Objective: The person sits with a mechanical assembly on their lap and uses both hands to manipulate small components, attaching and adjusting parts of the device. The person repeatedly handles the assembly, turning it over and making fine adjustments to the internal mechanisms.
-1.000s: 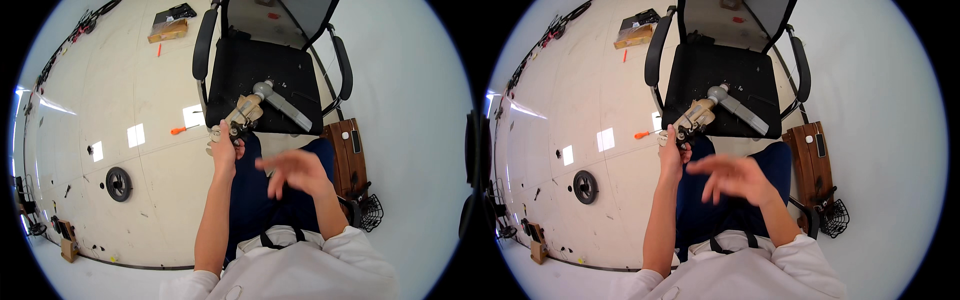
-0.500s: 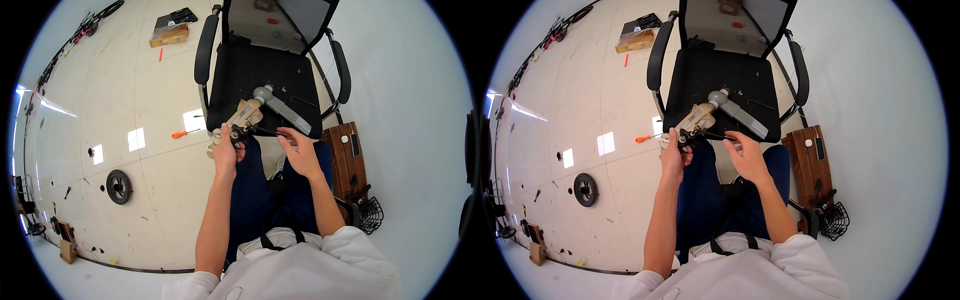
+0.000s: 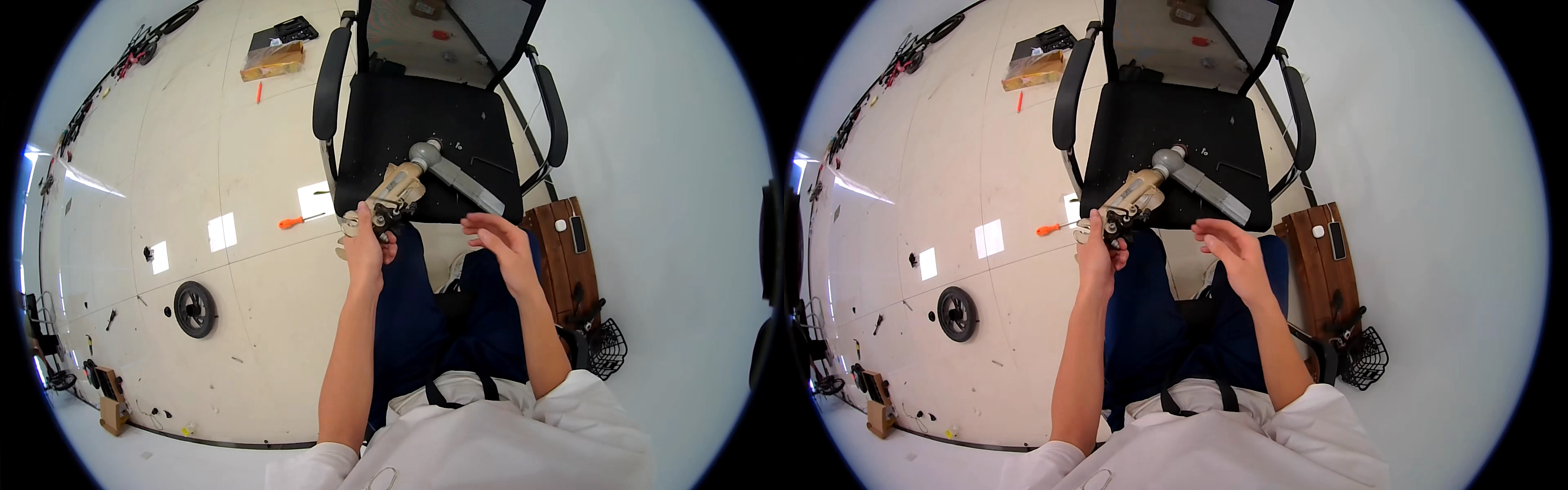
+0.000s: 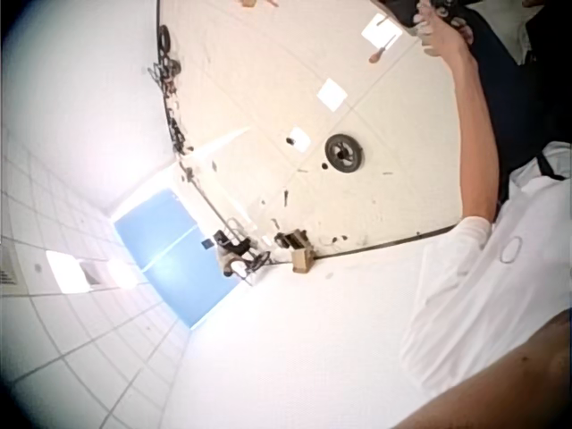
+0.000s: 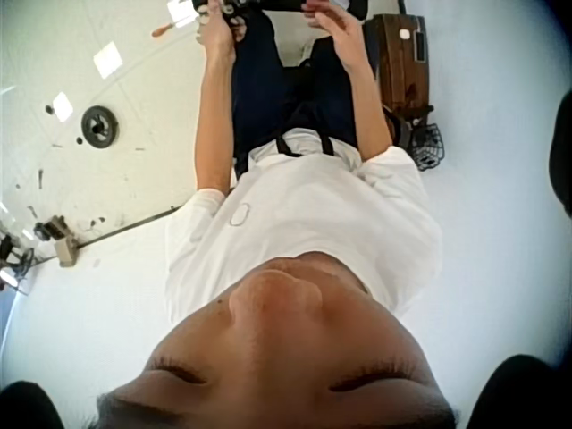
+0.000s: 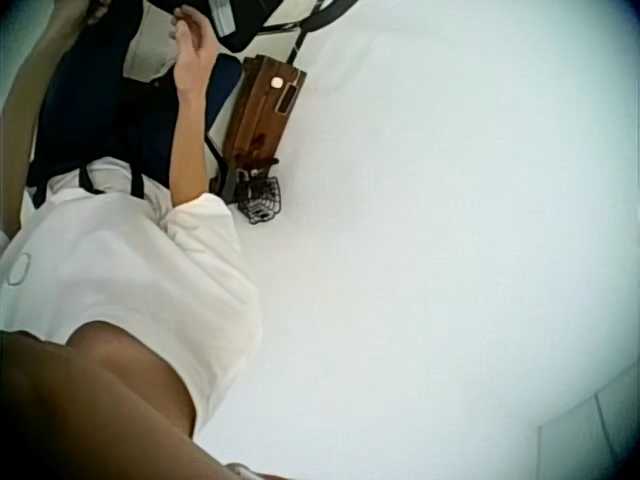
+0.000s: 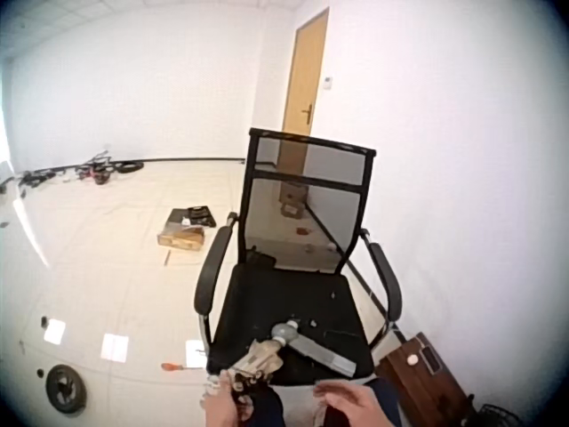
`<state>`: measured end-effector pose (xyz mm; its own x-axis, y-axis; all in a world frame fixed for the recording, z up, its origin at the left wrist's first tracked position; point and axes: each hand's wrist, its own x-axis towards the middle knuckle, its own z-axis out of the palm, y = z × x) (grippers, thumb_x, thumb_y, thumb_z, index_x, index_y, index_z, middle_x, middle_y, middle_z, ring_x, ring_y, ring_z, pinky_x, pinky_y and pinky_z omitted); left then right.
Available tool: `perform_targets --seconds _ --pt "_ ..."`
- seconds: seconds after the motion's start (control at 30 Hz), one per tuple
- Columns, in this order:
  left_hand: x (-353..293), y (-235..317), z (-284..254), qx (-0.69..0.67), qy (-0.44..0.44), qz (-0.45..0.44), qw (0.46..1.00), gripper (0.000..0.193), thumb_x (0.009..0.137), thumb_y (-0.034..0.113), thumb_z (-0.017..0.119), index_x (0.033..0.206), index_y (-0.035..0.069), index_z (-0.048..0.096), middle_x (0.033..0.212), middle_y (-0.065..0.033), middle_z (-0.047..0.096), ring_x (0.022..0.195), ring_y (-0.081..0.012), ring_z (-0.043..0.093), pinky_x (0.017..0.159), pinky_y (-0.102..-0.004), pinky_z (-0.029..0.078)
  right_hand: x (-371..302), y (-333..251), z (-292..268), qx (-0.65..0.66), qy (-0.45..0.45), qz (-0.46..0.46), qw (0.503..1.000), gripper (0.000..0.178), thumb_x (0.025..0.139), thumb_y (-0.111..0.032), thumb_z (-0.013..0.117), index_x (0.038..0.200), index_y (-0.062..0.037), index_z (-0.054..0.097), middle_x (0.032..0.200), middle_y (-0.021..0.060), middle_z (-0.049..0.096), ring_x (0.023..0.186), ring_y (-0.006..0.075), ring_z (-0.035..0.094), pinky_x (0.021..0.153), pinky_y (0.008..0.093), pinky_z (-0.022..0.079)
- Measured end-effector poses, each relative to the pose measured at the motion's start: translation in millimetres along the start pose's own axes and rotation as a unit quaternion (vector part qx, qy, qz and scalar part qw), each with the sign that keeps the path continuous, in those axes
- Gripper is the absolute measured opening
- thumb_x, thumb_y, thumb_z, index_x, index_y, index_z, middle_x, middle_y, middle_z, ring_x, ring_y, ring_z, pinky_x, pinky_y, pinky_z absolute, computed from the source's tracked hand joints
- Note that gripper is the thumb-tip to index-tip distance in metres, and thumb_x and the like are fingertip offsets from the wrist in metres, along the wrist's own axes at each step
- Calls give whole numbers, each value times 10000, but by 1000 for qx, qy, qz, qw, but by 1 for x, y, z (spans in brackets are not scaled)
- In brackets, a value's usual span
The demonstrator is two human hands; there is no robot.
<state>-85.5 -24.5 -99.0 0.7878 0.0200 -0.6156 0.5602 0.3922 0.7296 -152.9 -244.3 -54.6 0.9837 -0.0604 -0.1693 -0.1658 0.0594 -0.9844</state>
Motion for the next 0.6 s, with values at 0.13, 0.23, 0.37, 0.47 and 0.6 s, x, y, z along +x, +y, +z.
perform_targets --seconds 0.13,0.23,0.37,0.47,0.6 --pt "-2 2 2 0 -1 8 1000 503 1016 499 463 835 39 555 567 -55 540 415 -120 509 361 -237 340 22 19 25 -25 -15 -28 999 451 945 -122 577 1373 2 505 1316 134 590 1187 209 582 967 332 480" --pt "-5 3 4 -3 -5 10 1000 490 1019 493 462 856 40 553 573 -56 543 416 -118 507 360 -236 336 50 22 43 -31 -31 -45 998 466 937 -131 580 1381 -14 498 1331 121 564 1208 212 556 989 332 461" --pt "-4 3 3 4 1 -2 1000 471 1021 486 462 875 48 552 583 -54 546 417 -115 504 359 -237 332 67 19 51 -357 53 -218 907 463 864 -62 582 1326 -91 552 1386 124 466 1262 327 466 1025 419 399" --pt "-4 3 2 -1 -3 4 1000 466 1022 482 462 873 50 553 583 -52 545 417 -114 503 358 -236 331 75 19 49 -476 14 -239 846 499 849 -57 588 1339 -138 550 1422 118 439 1312 327 413 1068 448 341" --pt "-4 2 4 -11 -9 4 1000 467 1022 477 464 864 48 555 577 -50 541 415 -114 500 357 -236 332 77 6 51 -543 -51 -287 787 511 839 -70 603 1340 -159 549 1440 115 427 1319 323 410 1074 461 322"
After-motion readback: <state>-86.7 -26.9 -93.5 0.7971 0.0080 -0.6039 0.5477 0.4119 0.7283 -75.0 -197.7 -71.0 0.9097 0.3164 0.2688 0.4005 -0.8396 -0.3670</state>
